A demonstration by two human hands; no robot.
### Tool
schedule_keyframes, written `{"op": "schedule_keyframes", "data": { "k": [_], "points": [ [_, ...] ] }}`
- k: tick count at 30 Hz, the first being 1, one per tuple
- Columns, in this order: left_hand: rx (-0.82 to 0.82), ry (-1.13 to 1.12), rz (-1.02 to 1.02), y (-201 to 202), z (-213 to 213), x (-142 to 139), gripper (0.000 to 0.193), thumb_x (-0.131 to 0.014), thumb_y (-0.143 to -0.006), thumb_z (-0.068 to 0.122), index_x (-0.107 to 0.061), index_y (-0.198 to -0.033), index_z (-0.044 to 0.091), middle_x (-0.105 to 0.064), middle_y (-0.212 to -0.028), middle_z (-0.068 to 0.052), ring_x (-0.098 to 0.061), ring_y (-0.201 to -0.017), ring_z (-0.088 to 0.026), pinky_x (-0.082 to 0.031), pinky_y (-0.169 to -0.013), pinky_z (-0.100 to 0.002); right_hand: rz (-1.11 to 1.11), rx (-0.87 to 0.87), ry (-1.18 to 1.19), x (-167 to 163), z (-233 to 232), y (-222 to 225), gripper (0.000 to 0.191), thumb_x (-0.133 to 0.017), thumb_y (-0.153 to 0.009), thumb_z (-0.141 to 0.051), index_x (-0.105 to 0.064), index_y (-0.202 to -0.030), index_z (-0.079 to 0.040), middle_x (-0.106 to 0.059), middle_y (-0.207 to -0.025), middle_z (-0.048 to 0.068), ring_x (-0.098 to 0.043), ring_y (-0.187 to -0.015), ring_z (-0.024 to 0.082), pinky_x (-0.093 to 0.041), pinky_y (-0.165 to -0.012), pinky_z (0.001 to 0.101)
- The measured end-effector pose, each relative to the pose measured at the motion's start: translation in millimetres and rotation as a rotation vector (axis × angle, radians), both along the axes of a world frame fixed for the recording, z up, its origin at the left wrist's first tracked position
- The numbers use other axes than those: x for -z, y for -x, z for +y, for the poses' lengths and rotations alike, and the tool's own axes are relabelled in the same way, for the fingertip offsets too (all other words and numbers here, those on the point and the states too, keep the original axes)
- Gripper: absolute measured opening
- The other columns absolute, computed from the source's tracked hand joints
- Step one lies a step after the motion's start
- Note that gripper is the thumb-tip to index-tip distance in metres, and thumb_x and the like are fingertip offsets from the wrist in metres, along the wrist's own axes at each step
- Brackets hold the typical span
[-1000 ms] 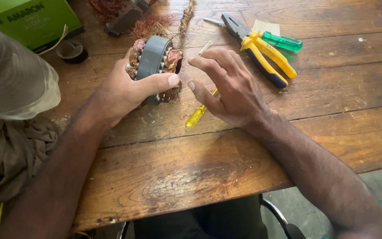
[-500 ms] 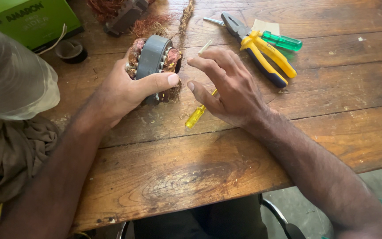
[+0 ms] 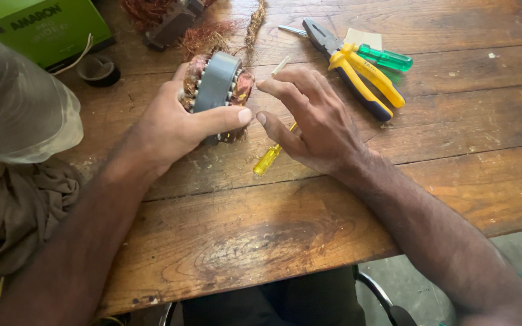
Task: The person holds a motor stator on a wooden workbench and uses a yellow screwdriver to pry and loosen the copper windings from the slots. They then set the screwdriver down, use pliers to grip the windings, and pull the copper out by hand, working around the stator.
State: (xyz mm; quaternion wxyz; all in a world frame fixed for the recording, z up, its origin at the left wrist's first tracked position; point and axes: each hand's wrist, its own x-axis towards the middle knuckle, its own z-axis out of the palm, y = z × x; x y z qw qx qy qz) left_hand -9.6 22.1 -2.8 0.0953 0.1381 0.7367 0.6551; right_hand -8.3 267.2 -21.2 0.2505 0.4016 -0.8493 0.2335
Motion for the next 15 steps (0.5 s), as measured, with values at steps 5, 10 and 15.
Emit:
{"op": "schedule_keyframes", "data": {
  "k": [5, 10, 15],
  "points": [
    [-0.027, 0.066, 0.002, -0.5, 0.2, -1.6, 0.073, -0.085, -0.078, 0.037, -0.056, -0.136, 0.003, -0.071, -0.114, -0.004, -0.067, -0.103, -0.013, -0.055, -0.093, -0.030, 0.009, 0.005, 0.007, 0.4, 0.0, -0.2, 0.036, -0.073, -0.104, -0.020, -0.059, -0.133, -0.003, -0.061, -0.125, 0.017, -0.061, -0.121, 0.036, -0.052, -0.105, 0.0487],
    [0.015, -0.019, -0.037, 1.3, -2.2, -1.5, 0.064, -0.081, -0.083, 0.039, -0.063, -0.134, 0.004, -0.072, -0.115, -0.004, -0.067, -0.106, -0.013, -0.054, -0.097, -0.031, 0.002, 0.012, 0.008, 1.2, 0.5, 0.0, 0.037, -0.073, -0.104, -0.020, -0.059, -0.133, -0.003, -0.061, -0.126, 0.018, -0.061, -0.121, 0.036, -0.052, -0.104, 0.0488],
    [0.013, 0.016, -0.024, 2.9, -1.4, -0.9, 0.061, -0.080, -0.083, 0.036, -0.060, -0.133, 0.007, -0.071, -0.112, -0.003, -0.067, -0.103, -0.013, -0.055, -0.093, -0.032, 0.004, 0.012, 0.006, 2.1, 0.5, 0.7, 0.036, -0.073, -0.104, -0.021, -0.059, -0.133, -0.003, -0.061, -0.126, 0.018, -0.062, -0.121, 0.035, -0.053, -0.104, 0.0488]
  ]
}}
